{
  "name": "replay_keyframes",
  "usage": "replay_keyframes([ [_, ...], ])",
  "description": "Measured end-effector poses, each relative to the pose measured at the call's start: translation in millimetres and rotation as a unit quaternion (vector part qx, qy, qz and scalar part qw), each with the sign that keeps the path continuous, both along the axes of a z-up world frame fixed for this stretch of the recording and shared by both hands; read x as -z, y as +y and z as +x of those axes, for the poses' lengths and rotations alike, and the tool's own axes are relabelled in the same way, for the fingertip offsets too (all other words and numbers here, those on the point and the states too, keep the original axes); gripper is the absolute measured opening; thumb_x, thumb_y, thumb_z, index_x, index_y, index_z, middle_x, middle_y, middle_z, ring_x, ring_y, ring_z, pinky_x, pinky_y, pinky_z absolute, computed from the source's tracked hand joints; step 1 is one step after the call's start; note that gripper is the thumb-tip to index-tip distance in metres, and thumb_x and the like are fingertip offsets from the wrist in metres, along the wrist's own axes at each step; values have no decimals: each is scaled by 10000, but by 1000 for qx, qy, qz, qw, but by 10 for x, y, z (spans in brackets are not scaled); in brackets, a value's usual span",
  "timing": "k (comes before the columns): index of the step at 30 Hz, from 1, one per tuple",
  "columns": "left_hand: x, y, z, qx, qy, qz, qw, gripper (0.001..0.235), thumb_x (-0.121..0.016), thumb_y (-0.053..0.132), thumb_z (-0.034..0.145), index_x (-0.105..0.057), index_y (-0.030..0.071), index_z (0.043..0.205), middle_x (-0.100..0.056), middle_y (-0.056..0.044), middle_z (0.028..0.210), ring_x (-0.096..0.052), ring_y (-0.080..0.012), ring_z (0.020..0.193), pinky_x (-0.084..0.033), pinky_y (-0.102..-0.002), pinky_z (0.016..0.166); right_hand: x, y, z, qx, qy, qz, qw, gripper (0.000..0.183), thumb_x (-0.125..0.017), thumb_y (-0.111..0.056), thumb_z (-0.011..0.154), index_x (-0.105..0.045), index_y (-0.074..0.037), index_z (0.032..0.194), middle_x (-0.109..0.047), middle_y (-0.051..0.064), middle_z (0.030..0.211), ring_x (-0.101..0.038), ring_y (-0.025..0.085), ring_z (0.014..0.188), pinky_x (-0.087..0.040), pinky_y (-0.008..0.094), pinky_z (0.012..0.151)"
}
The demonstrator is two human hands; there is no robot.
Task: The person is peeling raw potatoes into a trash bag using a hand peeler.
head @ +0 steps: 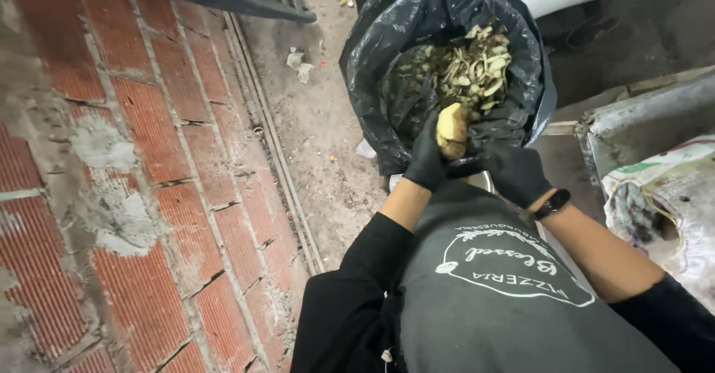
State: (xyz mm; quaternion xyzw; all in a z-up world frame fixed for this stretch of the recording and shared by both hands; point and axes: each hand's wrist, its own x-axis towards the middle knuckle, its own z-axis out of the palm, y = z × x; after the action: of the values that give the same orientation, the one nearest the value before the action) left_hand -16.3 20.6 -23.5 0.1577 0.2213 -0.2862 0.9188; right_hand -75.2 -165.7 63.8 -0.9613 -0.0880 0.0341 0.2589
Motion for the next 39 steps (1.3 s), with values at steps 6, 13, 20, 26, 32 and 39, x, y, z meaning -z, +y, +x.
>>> replay_keyframes([
  [6, 443, -67, -58, -19, -18, 2, 1000, 480, -402, 409, 1138, -630, 56, 1370, -699, -83, 1259, -678, -220, 1082, -562, -365, 934, -346, 243, 373, -17, 10, -135, 991, 288, -494, -351, 1085, -707, -182, 989, -725, 106, 871, -704, 343, 755, -535, 483, 647],
  [13, 57, 273, -18, -23, -29, -8, 999, 480, -370, 384, 1108, -620, 41, 1332, -692, -131, 1265, -680, -270, 1098, -562, -399, 978, -241, 477, 654, -143, -84, -193, 967, 215, -587, -329, 866, -745, -257, 992, -738, 67, 818, -694, 327, 618, -501, 486, 480],
  [20, 82, 98, -203, -11, -25, -62, 998, 507, -455, 426, 1157, -614, 2, 1385, -698, -135, 1239, -684, -265, 1077, -564, -402, 964, 356, 4, 692, -95, -75, -200, 972, 280, -538, -297, 984, -762, -261, 1148, -728, 114, 886, -695, 352, 730, -518, 501, 621],
  [26, -298, 158, -116, -12, 15, -105, 994, 494, -477, 473, 1079, -604, 59, 1317, -710, -98, 1114, -704, -254, 968, -593, -406, 867, -143, -8, 324, 11, 29, -43, 999, 315, -490, -366, 1114, -728, -165, 1070, -711, 154, 963, -691, 399, 855, -522, 531, 726],
  [32, 244, 64, -208, -18, 11, -72, 997, 440, -462, 423, 1135, -614, 58, 1328, -704, -84, 1124, -696, -222, 971, -597, -378, 850, -311, 183, 331, -77, -77, -18, 994, 323, -508, -398, 1037, -712, -154, 1095, -732, 127, 1003, -698, 376, 840, -536, 500, 713],
  [39, -139, 4, -339, 35, -15, -25, 999, 487, -466, 424, 1096, -603, 52, 1377, -695, -100, 1240, -688, -223, 1072, -584, -370, 918, 170, 126, 730, -46, 26, -210, 976, 322, -519, -439, 1046, -745, -216, 993, -744, 121, 831, -712, 366, 740, -523, 525, 669],
])
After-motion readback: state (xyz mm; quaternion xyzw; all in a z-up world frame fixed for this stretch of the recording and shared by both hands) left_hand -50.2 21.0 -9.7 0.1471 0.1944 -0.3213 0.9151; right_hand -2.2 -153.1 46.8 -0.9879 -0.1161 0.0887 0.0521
